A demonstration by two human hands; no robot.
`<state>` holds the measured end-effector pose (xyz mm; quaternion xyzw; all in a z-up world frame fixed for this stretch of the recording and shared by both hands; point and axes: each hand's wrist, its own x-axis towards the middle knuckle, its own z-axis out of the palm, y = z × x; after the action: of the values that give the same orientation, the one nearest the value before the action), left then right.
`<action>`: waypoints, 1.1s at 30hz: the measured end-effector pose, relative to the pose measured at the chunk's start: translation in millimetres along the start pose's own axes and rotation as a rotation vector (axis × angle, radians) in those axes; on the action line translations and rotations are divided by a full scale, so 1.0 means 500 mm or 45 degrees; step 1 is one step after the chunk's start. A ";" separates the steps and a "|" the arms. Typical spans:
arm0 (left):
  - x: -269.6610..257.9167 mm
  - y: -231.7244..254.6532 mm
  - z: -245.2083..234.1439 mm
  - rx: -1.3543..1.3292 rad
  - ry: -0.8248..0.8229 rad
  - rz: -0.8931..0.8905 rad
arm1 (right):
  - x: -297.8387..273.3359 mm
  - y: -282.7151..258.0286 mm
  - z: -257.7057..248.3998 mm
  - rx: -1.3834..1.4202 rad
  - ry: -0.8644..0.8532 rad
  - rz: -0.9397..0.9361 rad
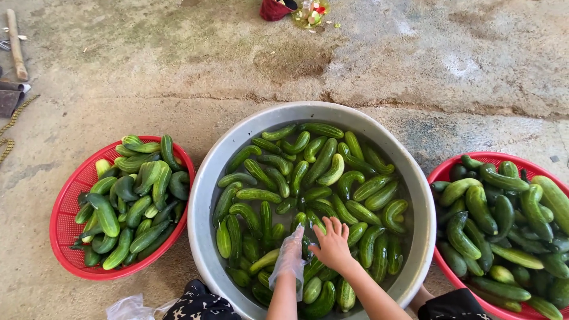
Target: Washing a large quantity of cucumbers in a plastic tub filled with water and sorting them into baskets.
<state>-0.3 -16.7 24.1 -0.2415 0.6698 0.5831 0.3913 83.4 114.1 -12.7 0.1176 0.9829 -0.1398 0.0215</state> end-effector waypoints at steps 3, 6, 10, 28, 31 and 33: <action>-0.096 0.053 0.003 0.291 -0.039 0.012 | 0.013 0.022 -0.018 -0.018 0.101 0.052; -0.072 0.033 0.002 0.155 -0.173 -0.002 | 0.027 0.046 -0.019 -0.063 -0.005 0.161; -0.025 -0.001 -0.006 0.083 -0.393 0.076 | 0.037 0.059 -0.032 -0.012 0.003 0.284; 0.056 -0.016 -0.033 0.369 -0.606 0.189 | 0.055 0.045 -0.041 -0.137 -0.356 0.403; 0.058 -0.051 -0.027 0.393 -0.509 0.174 | 0.035 0.029 -0.069 -0.088 -0.435 0.463; 0.091 -0.054 -0.030 0.338 -0.501 0.230 | 0.049 0.031 -0.084 -0.058 -0.399 0.468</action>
<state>-9.1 -30.9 -28.3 -0.0091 0.6704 0.5584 0.4886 62.8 146.1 21.8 0.2711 0.9325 -0.1279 0.2013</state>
